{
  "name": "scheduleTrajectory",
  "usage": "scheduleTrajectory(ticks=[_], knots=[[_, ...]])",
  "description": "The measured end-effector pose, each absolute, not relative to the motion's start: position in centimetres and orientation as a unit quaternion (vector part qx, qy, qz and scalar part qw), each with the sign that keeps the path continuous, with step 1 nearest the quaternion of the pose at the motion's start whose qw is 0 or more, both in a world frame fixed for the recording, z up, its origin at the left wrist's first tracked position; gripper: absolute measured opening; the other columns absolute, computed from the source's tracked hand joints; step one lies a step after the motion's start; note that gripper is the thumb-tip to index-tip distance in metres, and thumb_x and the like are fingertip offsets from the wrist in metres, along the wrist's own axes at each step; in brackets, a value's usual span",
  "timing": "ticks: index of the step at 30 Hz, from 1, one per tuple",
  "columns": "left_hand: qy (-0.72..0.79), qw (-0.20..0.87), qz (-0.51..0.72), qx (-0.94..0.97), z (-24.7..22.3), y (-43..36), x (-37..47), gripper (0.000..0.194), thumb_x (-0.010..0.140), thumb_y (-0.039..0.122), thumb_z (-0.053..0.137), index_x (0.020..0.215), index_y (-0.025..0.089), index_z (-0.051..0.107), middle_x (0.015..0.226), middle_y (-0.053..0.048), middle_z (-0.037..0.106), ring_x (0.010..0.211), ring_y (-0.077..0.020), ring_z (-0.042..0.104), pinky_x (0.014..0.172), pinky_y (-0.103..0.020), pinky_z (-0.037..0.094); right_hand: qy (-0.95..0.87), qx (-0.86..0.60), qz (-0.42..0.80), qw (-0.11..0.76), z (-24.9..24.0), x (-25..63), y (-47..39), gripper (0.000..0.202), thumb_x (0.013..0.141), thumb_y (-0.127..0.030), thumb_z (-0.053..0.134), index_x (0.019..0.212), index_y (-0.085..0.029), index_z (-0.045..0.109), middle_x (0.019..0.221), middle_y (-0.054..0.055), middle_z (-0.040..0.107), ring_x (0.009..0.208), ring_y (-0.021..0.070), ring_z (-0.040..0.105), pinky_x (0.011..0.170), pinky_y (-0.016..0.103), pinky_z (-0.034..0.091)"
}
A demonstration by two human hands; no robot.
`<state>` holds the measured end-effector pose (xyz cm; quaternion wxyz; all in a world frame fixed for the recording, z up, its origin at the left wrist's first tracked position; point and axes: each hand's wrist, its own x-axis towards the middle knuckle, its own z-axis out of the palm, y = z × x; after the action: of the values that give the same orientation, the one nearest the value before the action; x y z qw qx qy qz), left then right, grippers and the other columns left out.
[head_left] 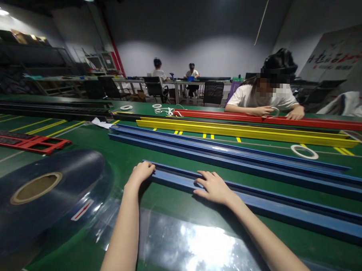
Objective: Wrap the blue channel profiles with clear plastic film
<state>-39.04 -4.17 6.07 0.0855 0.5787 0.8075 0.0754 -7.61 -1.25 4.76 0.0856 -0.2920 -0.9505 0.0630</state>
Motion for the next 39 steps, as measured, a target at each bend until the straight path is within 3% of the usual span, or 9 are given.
scheduleTrajectory(ticks=[6,18,22,25,31,34,36,39], knots=[[0.846,0.1,0.063,0.521,5.8,-4.4,-40.4,0.036,0.075,0.033,0.037,0.082,0.024,0.071,0.093,-0.004,0.071,0.093,-0.0237,0.062,0.079,-0.03,0.044,-0.95,-0.297,0.058,0.075,4.7,-7.7,-1.4,0.049,0.088,-0.055,0.035,0.113,-0.021,0.06,0.13,0.014,0.047,0.111,0.0244,0.047,0.091,0.039,0.035],[0.886,0.064,0.097,0.449,5.6,-5.4,-40.9,0.039,0.081,0.034,0.034,0.099,0.022,0.066,0.103,-0.009,0.068,0.102,-0.0273,0.058,0.09,-0.041,0.039,-0.948,-0.303,0.053,0.081,4.7,-7.6,-1.6,0.045,0.087,-0.053,0.038,0.11,-0.021,0.061,0.125,0.013,0.05,0.107,0.0245,0.05,0.088,0.038,0.036],[0.895,0.011,0.123,0.429,6.3,-5.6,-40.6,0.048,0.084,0.03,0.031,0.124,0.012,0.051,0.128,-0.017,0.052,0.119,-0.0289,0.047,0.098,-0.046,0.032,-0.945,-0.31,0.048,0.096,4.6,-7.6,-1.5,0.045,0.086,-0.053,0.042,0.105,-0.018,0.062,0.119,0.013,0.054,0.104,0.0238,0.05,0.086,0.037,0.037],[0.873,-0.043,0.159,0.459,7.5,-5.4,-39.5,0.05,0.086,0.03,0.031,0.13,0.012,0.045,0.133,-0.016,0.047,0.122,-0.0278,0.043,0.098,-0.044,0.034,-0.947,-0.293,0.014,0.131,4.7,-7.5,-1.6,0.045,0.086,-0.053,0.043,0.102,-0.015,0.061,0.119,0.013,0.055,0.106,0.0247,0.048,0.087,0.037,0.036],[0.764,-0.024,0.1,0.637,9.2,-4.3,-31.5,0.038,0.088,0.03,0.033,0.116,0.017,0.056,0.117,-0.01,0.06,0.11,-0.0228,0.053,0.093,-0.036,0.039,-0.95,-0.258,-0.064,0.163,4.9,-5.7,-2.9,0.03,0.091,-0.036,0.04,0.104,-0.016,0.058,0.116,0.012,0.057,0.107,0.0236,0.048,0.092,0.04,0.032],[0.667,-0.019,0.068,0.741,8.3,-4.5,-25.0,0.035,0.09,0.03,0.034,0.112,0.017,0.058,0.113,-0.01,0.061,0.106,-0.0231,0.054,0.092,-0.037,0.038,-0.934,-0.31,-0.07,0.161,4.8,-2.9,-3.6,0.034,0.09,-0.037,0.04,0.111,-0.015,0.055,0.119,0.012,0.056,0.108,0.0244,0.048,0.09,0.04,0.034],[0.588,-0.004,0.075,0.806,7.3,-5.0,-21.0,0.039,0.09,0.036,0.035,0.118,0.017,0.054,0.116,-0.01,0.059,0.11,-0.0225,0.051,0.094,-0.036,0.037,-0.921,-0.349,-0.064,0.159,4.7,-0.3,-3.9,0.038,0.09,-0.04,0.041,0.116,-0.015,0.053,0.122,0.013,0.055,0.109,0.0253,0.048,0.088,0.04,0.036],[0.508,-0.001,0.1,0.855,5.9,-5.6,-16.3,0.06,0.085,0.054,0.04,0.132,0.015,0.039,0.128,-0.014,0.05,0.121,-0.0249,0.042,0.101,-0.041,0.03,-0.913,-0.381,-0.035,0.142,4.7,4.4,-4.0,0.043,0.088,-0.045,0.041,0.12,-0.017,0.051,0.123,0.012,0.054,0.11,0.0245,0.049,0.088,0.039,0.039]])
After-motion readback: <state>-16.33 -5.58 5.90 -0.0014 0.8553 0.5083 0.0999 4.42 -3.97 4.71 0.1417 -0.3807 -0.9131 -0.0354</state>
